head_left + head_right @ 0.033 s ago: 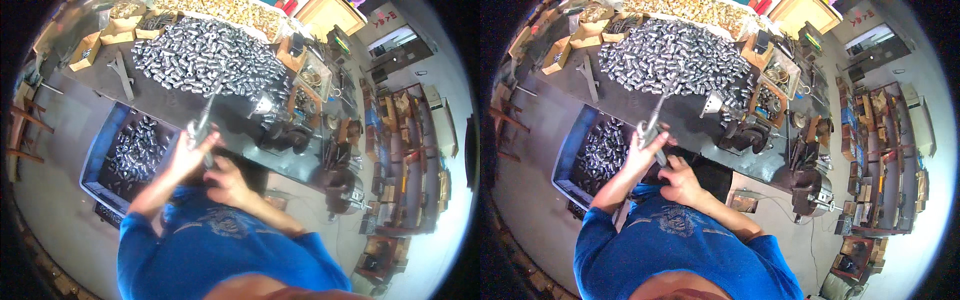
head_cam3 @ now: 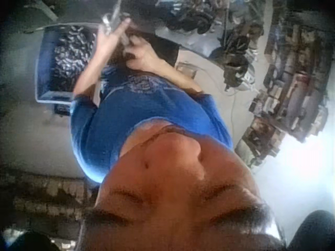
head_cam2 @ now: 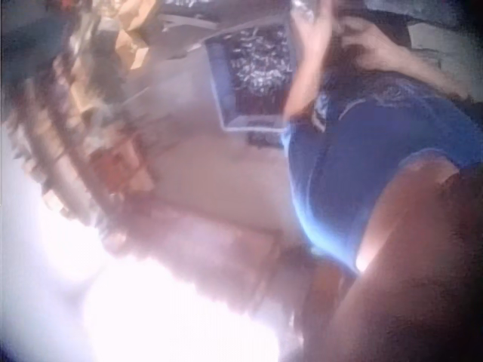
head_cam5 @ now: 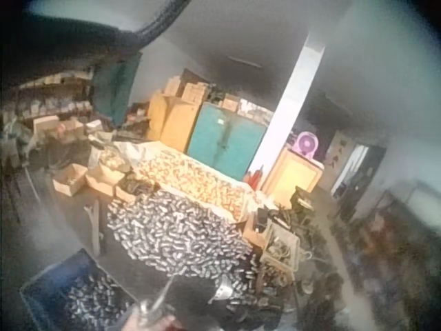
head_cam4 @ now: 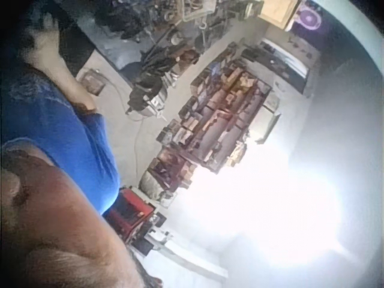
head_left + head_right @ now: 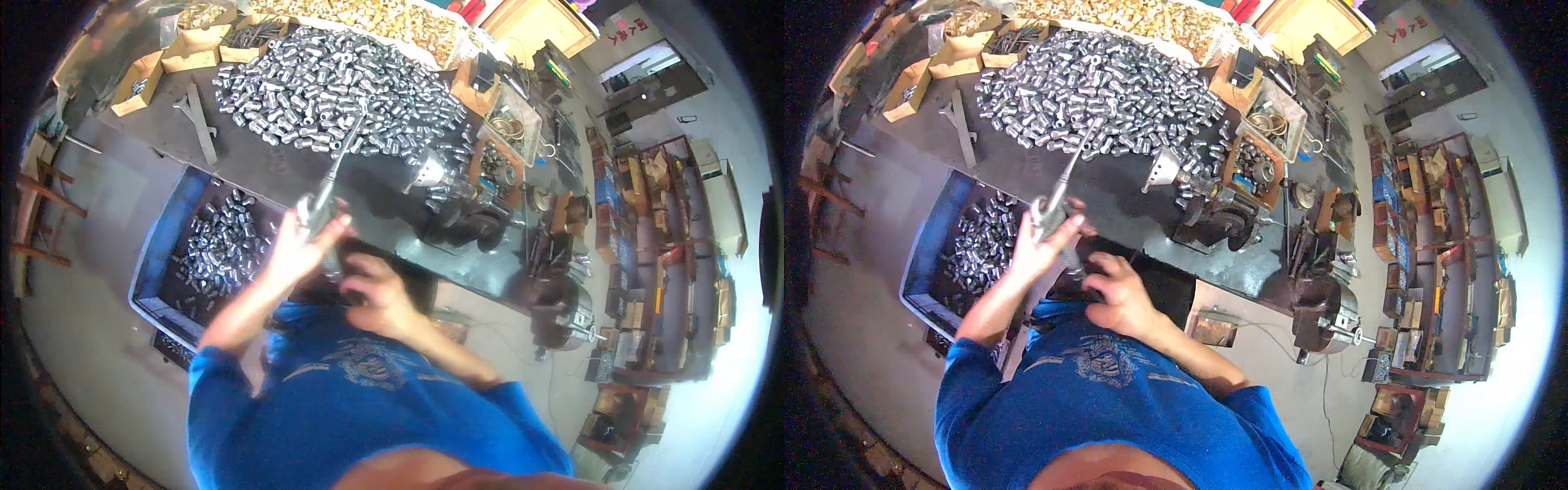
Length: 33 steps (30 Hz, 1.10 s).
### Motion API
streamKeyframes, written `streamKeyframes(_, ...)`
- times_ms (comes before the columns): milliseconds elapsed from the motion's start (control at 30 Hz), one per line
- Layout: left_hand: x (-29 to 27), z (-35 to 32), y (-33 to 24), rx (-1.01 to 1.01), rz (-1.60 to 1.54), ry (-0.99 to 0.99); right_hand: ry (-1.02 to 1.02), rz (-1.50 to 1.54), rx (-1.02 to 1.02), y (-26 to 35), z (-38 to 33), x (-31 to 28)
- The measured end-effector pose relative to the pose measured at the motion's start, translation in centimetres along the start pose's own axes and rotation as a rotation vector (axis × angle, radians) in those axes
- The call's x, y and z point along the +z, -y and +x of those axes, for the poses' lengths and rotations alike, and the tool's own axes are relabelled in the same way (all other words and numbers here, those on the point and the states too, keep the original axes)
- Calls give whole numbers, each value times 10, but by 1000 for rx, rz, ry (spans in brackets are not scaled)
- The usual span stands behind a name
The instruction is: The person repeatedly picks up small metal parts from a pile on the workbench, places them into a bench grinder, and operates the machine to process each part. After each cycle, the person removes the part and returns it to the pile, continuing the sequence.
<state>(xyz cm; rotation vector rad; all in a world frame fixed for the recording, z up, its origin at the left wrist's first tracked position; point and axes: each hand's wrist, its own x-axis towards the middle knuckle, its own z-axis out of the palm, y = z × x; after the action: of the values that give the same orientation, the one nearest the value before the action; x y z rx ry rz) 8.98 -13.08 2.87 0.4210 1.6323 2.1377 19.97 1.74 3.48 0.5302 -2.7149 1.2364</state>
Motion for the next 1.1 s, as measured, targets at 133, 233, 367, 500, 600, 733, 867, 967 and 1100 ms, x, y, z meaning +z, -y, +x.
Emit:
streamKeyframes(133,-32,-12,-26,-20,271,242,-41,67,318,-28,-60,-56)
streamKeyframes(233,-29,-16,-21,-14,447,399,-324,265,745,-58,-112,-93)
streamKeyframes(367,-26,-5,-17,-30,504,399,-655,309,852,-97,-140,-143)
streamKeyframes(500,-29,5,-6,-15,434,471,-823,557,721,-176,-148,-164)
streamKeyframes(600,-28,21,-12,-125,401,525,-1008,1342,407,-227,-142,-172)
streamKeyframes(733,-34,14,-4,12,396,512,-1279,1146,565,-201,-88,-144)
streamKeyframes(867,-37,9,-10,58,449,492,-1251,1178,575,-183,-55,-133)
streamKeyframes(967,-30,17,-15,99,490,541,-1102,952,523,-277,-119,-167)
streamKeyframes(1100,-32,17,-6,101,412,508,-1160,914,573,-299,-98,-202)
